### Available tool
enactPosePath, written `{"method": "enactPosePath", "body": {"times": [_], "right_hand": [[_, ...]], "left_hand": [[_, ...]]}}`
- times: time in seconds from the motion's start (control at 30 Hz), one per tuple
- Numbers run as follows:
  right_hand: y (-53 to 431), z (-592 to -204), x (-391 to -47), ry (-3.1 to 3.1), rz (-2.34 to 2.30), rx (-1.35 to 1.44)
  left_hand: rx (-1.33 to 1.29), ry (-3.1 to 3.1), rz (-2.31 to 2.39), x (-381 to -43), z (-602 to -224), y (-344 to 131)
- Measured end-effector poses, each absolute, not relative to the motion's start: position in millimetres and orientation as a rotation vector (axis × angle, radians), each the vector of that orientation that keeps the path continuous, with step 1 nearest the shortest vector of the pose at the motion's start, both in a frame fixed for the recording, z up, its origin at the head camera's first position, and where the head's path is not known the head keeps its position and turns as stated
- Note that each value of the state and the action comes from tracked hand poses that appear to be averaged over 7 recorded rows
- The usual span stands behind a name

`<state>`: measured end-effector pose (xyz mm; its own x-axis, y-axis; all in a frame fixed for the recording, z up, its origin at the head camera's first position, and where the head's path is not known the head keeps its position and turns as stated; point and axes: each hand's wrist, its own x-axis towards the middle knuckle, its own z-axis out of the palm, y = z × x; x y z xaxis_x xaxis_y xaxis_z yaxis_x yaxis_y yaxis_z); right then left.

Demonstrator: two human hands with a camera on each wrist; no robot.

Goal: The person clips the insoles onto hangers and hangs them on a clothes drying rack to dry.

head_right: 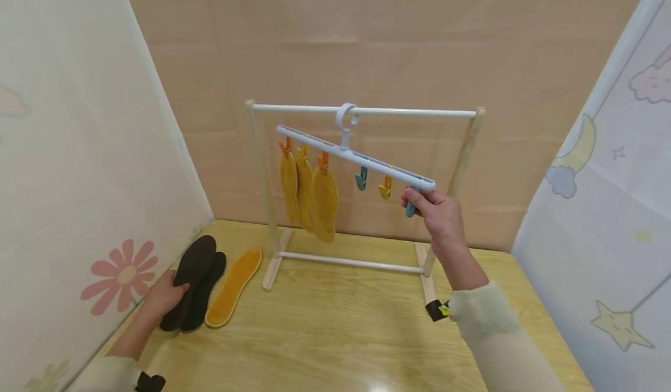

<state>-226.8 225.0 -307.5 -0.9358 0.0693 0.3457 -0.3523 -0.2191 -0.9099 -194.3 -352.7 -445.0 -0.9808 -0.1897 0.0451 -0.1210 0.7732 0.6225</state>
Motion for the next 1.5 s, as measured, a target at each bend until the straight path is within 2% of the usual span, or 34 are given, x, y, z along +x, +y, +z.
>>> {"method": "enactPosePath", "body": {"times": [1.5], "right_hand": [[225,-310,-226,-1.750,2.244,0.326]], "left_hand": [[0.021,-2.830,-1.083,-177,-443,-281]]}}
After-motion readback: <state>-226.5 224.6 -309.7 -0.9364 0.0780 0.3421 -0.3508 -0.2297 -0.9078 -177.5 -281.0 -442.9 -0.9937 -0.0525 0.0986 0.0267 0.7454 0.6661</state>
